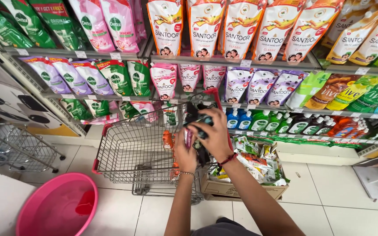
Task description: Picking various bottles of hand wash from store shelves and placing them into a shopping cart.
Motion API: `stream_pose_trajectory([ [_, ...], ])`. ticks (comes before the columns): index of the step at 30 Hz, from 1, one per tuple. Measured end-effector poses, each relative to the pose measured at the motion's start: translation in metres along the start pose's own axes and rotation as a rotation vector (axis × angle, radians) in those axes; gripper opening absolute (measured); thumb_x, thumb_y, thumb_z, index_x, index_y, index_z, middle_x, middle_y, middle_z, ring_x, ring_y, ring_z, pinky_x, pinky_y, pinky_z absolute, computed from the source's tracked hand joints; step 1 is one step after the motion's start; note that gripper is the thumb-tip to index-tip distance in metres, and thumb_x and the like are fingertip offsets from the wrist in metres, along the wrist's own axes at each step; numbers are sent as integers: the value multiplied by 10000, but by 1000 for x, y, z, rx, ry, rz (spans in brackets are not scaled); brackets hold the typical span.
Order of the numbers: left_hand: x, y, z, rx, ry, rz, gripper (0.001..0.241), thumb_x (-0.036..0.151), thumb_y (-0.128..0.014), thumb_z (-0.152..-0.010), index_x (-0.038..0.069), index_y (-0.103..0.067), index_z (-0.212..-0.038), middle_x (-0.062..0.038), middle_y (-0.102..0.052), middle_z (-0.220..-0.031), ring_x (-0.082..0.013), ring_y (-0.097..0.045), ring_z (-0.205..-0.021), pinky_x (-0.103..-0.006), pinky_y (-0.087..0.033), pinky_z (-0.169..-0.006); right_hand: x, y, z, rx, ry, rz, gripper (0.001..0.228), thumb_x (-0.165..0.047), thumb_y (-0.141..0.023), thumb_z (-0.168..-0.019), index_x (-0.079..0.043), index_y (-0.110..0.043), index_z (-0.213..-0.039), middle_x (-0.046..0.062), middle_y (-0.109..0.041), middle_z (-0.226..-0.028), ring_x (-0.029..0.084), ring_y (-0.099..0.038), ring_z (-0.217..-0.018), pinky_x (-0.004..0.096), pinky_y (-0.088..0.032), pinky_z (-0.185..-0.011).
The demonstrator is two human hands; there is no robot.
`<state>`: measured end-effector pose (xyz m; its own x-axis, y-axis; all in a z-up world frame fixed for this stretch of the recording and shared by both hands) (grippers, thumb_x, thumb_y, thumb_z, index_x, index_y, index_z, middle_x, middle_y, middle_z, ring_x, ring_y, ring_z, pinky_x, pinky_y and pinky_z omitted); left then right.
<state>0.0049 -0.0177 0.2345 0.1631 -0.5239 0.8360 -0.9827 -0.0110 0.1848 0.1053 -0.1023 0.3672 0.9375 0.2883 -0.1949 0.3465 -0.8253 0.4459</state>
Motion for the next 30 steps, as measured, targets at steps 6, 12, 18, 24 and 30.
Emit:
stream_pose_trajectory([
  [6, 20, 4, -5, -14, 92, 288, 430, 277, -625, -1000, 0, -597, -1327, -136, -667, -1153, -235, -659, -1058, -368, -512, -933, 22, 8, 10, 42, -220, -205, 189, -144, -858, -812, -91, -784, -978, 123, -581, -1187, 301, -605, -1121, 387, -507, -934],
  [12, -6, -7, 0, -44, 105, 431, 385, 242, -564, -1035, -9, -613, -1323, -100, -691, -1209, -184, -625, -1109, -324, -484, -991, 48, -5, 35, 137, -403, -356, 123, -120, -800, -883, -33, -757, -959, 132, -648, -1173, 259, -643, -1095, 347, -495, -960],
  [18, -29, -8, -5, -122, 192, 510, 395, 277, -569, -1039, 12, -633, -1325, -68, -700, -1210, -142, -623, -1104, -299, -480, -996, 73, -24, 51, 178, -581, -513, 171, -152, -726, -975, 19, -716, -968, 108, -694, -1105, 196, -640, -1112, 314, -458, -1005],
  [24, -12, 2, -1, -281, 204, 316, 416, 311, -611, -1011, 28, -648, -1314, -65, -729, -1119, -143, -661, -1025, -304, -513, -939, 129, -14, 59, 475, -809, -822, 147, -224, -688, -1017, -95, -742, -972, 6, -713, -1025, 104, -602, -943, 263, -465, -875],
  [30, -74, -19, 19, -308, 331, 557, 424, 328, -558, -1052, 44, -656, -1350, -68, -703, -1064, -149, -628, -943, -315, -526, -850, 114, 43, -3, 368, -451, -508, 149, -174, -667, -1042, -54, -747, -1007, 66, -733, -1062, 153, -672, -989, 296, -533, -928],
])
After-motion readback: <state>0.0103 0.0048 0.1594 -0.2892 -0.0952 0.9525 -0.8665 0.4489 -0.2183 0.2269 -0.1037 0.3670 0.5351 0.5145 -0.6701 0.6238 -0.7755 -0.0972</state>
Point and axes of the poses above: each hand's wrist, its own z-axis away from the middle knuckle, its own y-axis out of the back of the hand, x = y × z, the point moved 9 cm from there along -z, towards the middle knuckle
